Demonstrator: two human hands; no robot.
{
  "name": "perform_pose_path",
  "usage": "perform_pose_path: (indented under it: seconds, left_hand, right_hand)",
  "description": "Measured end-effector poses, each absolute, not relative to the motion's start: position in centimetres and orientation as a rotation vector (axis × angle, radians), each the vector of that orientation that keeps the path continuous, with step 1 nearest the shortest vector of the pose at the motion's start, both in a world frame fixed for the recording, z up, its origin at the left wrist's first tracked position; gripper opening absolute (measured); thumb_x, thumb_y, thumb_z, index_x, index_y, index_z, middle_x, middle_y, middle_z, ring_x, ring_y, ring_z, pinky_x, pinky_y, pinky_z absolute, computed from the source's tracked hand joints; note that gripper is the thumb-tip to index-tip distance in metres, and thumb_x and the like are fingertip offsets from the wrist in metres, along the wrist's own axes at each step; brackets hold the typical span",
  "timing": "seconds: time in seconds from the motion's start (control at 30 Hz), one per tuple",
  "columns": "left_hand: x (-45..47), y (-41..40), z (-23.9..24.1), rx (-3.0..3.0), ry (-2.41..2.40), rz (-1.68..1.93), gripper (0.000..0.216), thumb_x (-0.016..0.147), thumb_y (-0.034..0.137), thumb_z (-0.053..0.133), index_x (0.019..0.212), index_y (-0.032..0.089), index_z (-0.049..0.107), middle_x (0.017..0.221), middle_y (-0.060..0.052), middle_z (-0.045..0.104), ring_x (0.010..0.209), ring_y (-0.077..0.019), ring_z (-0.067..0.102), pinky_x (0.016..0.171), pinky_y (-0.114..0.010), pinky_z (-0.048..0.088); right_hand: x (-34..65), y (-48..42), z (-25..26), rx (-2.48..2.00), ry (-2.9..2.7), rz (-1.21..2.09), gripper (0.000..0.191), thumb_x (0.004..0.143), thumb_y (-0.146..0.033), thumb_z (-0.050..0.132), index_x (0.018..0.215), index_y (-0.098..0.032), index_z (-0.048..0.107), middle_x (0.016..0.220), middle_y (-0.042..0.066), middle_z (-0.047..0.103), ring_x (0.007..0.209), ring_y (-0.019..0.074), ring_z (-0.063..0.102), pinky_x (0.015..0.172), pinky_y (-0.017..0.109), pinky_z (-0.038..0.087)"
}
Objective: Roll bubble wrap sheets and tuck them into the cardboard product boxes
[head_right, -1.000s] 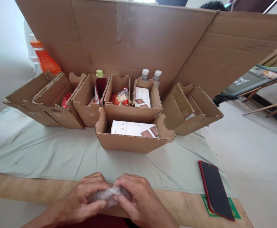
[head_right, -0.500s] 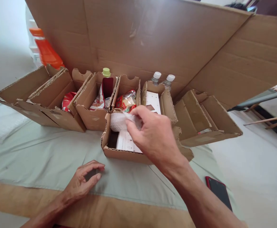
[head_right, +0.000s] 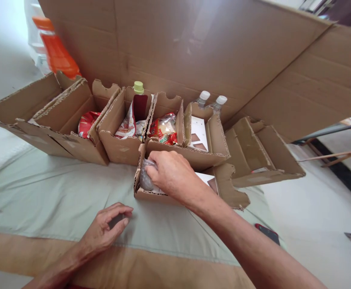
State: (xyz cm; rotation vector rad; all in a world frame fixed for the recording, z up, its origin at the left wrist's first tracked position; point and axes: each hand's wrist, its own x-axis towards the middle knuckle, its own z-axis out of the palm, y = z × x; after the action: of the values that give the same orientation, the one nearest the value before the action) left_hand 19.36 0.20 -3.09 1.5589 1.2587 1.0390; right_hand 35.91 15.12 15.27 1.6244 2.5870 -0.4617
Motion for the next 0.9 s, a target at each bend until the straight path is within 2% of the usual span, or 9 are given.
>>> perform_pose_path:
  seconds: [0.13,0.3,0.4,0.5,0.6,0.73,0.8,0.83,0.9]
  left_hand:
    - [19.3,0.2,-2.9,1.550,1.264,1.026,0.022,0.091,0.020,0.054,0.105,0.019,0.071,0.091,-0.006,0.072,0.085,-0.0189,0.069,0.069,-0.026,0.057]
    - [19.4,0.2,-3.0,1.562,1.256,1.026,0.022,0.091,0.020,0.054,0.104,0.019,0.071,0.090,-0.006,0.072,0.084,-0.0184,0.069,0.070,-0.026,0.057]
    - [19.4,0.2,-3.1,1.571,1.256,1.018,0.023,0.091,0.020,0.054,0.106,0.019,0.071,0.091,-0.007,0.072,0.084,-0.0188,0.069,0.069,-0.026,0.057]
    - [19.3,0.2,-3.2,1.564,1.264,1.011,0.022,0.091,0.020,0.054,0.105,0.019,0.071,0.091,-0.007,0.072,0.084,-0.0188,0.069,0.069,-0.026,0.057]
    - [19.3,0.3,-3.1,1.569,1.258,1.015,0.021,0.091,0.020,0.054,0.103,0.019,0.071,0.089,-0.006,0.072,0.083,-0.0188,0.069,0.066,-0.026,0.056]
    - [19.3,0.3,-1.9,1.585,1.301,1.070,0.021,0.091,0.021,0.055,0.105,0.019,0.071,0.098,-0.009,0.073,0.089,-0.0200,0.070,0.063,-0.025,0.056]
    - [19.1,0.2,-1.0,1.590,1.357,1.119,0.024,0.092,0.022,0.056,0.112,0.021,0.070,0.109,-0.010,0.071,0.097,-0.0213,0.069,0.062,-0.024,0.057]
    - [18.9,0.2,-0.4,1.591,1.390,1.137,0.028,0.093,0.022,0.056,0.117,0.022,0.069,0.115,-0.010,0.070,0.101,-0.0218,0.069,0.065,-0.025,0.058]
    - [18.6,0.3,0.5,1.599,1.449,1.155,0.037,0.094,0.024,0.057,0.131,0.027,0.063,0.129,-0.010,0.065,0.109,-0.0229,0.067,0.079,-0.031,0.061]
  right_hand:
    - [35.8,14.6,15.4,1.711,2.638,-0.417,0.014,0.087,-0.023,0.062,0.098,-0.018,0.069,0.078,0.002,0.069,0.067,0.0150,0.055,0.061,0.026,0.033]
    - [36.6,14.2,16.3,1.530,2.629,-0.811,0.022,0.085,-0.022,0.063,0.105,-0.020,0.072,0.084,0.000,0.071,0.068,0.0138,0.058,0.059,0.024,0.036]
    - [36.2,14.3,16.2,1.477,2.590,-0.696,0.022,0.087,-0.015,0.057,0.097,-0.021,0.075,0.078,0.000,0.071,0.065,0.0131,0.058,0.058,0.024,0.035]
    - [35.3,14.6,15.6,1.376,2.538,-0.473,0.022,0.089,-0.016,0.055,0.082,-0.020,0.075,0.071,0.002,0.069,0.061,0.0141,0.057,0.055,0.027,0.029]
    - [34.4,15.1,15.0,1.277,2.504,-0.322,0.025,0.090,-0.019,0.053,0.077,-0.019,0.074,0.071,0.006,0.070,0.061,0.0167,0.061,0.052,0.028,0.027]
    - [33.9,15.5,15.6,1.215,2.504,-0.279,0.023,0.091,-0.025,0.056,0.081,-0.019,0.076,0.076,0.008,0.074,0.068,0.0205,0.067,0.056,0.028,0.036]
    - [35.3,14.9,16.9,1.293,2.603,-0.312,0.021,0.091,-0.030,0.059,0.091,-0.019,0.077,0.084,0.007,0.076,0.075,0.0217,0.069,0.063,0.030,0.044]
    - [36.8,14.1,17.5,1.380,2.691,-0.338,0.022,0.090,-0.032,0.061,0.098,-0.020,0.077,0.090,0.007,0.076,0.079,0.0220,0.069,0.068,0.031,0.047]
    - [41.6,11.7,18.3,1.687,2.898,-0.375,0.027,0.090,-0.040,0.063,0.109,-0.025,0.076,0.098,0.006,0.076,0.083,0.0225,0.070,0.074,0.035,0.051]
